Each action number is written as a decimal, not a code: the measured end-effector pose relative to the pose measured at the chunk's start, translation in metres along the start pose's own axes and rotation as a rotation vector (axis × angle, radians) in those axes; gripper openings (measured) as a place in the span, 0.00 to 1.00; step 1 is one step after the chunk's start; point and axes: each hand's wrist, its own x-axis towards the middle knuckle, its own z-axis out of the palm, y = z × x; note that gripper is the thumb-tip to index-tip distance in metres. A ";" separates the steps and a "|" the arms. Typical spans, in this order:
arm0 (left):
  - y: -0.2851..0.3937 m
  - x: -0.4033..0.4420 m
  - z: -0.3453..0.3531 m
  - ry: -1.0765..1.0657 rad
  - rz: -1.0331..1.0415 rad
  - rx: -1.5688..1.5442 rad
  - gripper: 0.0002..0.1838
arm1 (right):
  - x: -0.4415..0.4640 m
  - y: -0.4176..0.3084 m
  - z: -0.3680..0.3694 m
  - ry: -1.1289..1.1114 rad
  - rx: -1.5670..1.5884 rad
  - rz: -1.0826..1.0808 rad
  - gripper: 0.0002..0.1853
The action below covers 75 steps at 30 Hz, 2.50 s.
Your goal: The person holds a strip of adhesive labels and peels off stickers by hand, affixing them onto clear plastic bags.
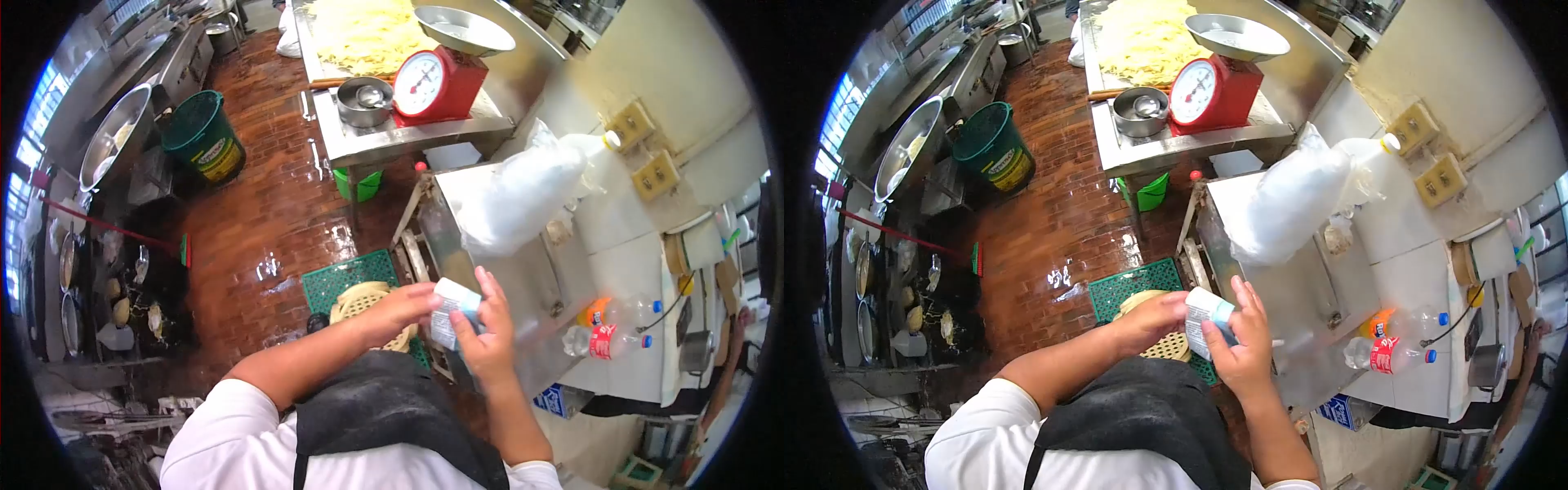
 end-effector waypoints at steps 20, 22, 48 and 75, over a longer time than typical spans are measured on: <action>0.016 -0.009 -0.028 0.320 0.022 -0.057 0.16 | -0.089 0.062 -0.076 0.626 -0.153 0.482 0.26; 0.025 -0.013 -0.034 0.338 0.052 -0.039 0.15 | -0.107 0.077 -0.139 0.846 -0.281 0.604 0.29; 0.069 -0.066 -0.068 0.470 0.190 -0.025 0.15 | -0.021 0.078 -0.239 0.802 -0.134 0.425 0.16; 0.060 -0.107 -0.064 0.582 0.306 -0.008 0.14 | 0.084 0.118 -0.159 0.470 0.082 0.362 0.23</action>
